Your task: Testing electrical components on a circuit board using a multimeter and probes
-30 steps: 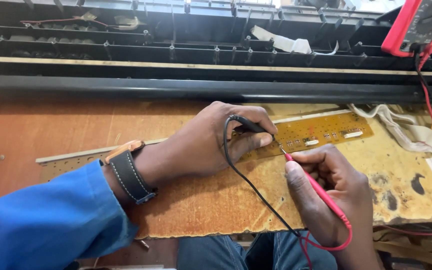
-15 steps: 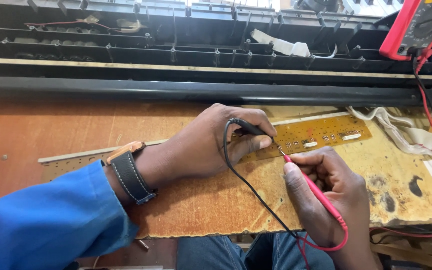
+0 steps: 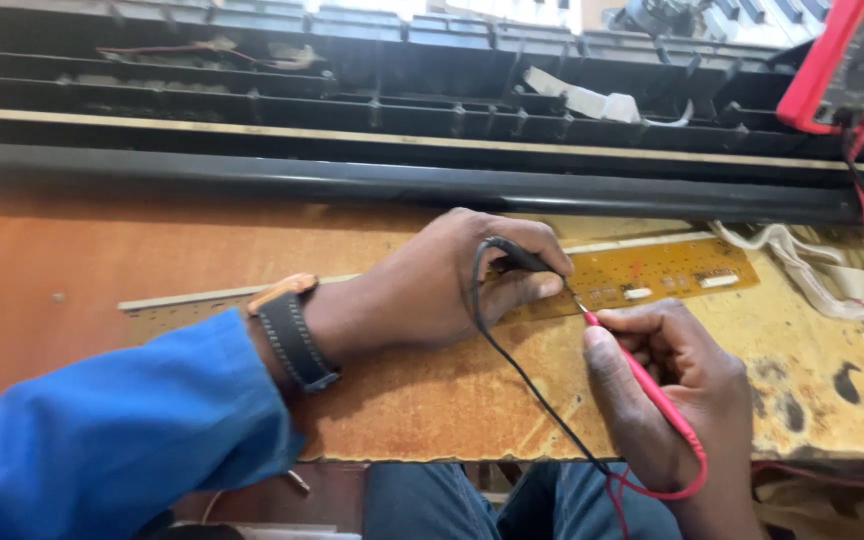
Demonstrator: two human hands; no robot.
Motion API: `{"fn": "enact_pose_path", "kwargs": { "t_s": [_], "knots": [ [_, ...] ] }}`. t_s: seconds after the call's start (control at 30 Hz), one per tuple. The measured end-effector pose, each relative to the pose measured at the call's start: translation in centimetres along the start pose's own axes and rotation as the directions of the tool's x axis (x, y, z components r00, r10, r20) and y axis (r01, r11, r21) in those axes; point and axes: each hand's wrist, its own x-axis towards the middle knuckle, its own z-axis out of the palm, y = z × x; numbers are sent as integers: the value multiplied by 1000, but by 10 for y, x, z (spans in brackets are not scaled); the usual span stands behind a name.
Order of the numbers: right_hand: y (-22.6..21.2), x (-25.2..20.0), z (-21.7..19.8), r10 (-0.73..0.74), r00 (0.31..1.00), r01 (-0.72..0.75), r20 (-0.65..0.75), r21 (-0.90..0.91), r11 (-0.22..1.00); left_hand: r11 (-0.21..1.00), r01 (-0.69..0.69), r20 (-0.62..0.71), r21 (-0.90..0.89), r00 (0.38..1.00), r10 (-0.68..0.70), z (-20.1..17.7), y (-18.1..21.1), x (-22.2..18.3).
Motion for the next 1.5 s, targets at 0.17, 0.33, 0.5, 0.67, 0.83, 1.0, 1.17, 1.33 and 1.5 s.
{"fn": "enact_pose_path", "kwargs": {
  "t_s": [0.17,0.33,0.5,0.67,0.83,1.0,1.17,1.33,1.5],
  "knots": [
    [-5,-2,0,-7,1000,7,7,-11,1000,998,-12,-12,55,1000,13,0,-1,-1],
    [-9,-3,0,-14,1000,14,4,-20,1000,997,-33,-7,71,999,34,-1,1,-1],
    [-8,-4,0,-33,999,33,-11,-20,999,995,-58,3,79,998,58,0,-1,-2],
    [-10,-4,0,-15,1000,15,-12,-17,1000,991,-84,1,108,996,84,1,-3,0],
    [-9,-5,2,-2,1000,2,-19,8,1000,991,-83,-16,107,996,85,2,-6,-1],
    [-2,-4,2,-48,999,48,-6,20,999,984,-100,-36,145,994,107,2,-8,-1],
    [-8,-6,2,-28,999,28,-18,9,1000,987,-96,-25,127,995,100,0,-3,-2],
    [-11,-8,2,-19,999,20,-32,46,999,992,-91,-41,82,995,94,0,-2,-1],
    [-12,-10,0,-162,986,163,-38,9,987,1000,9,-74,7,997,-8,-4,6,-1]
  ]
}}
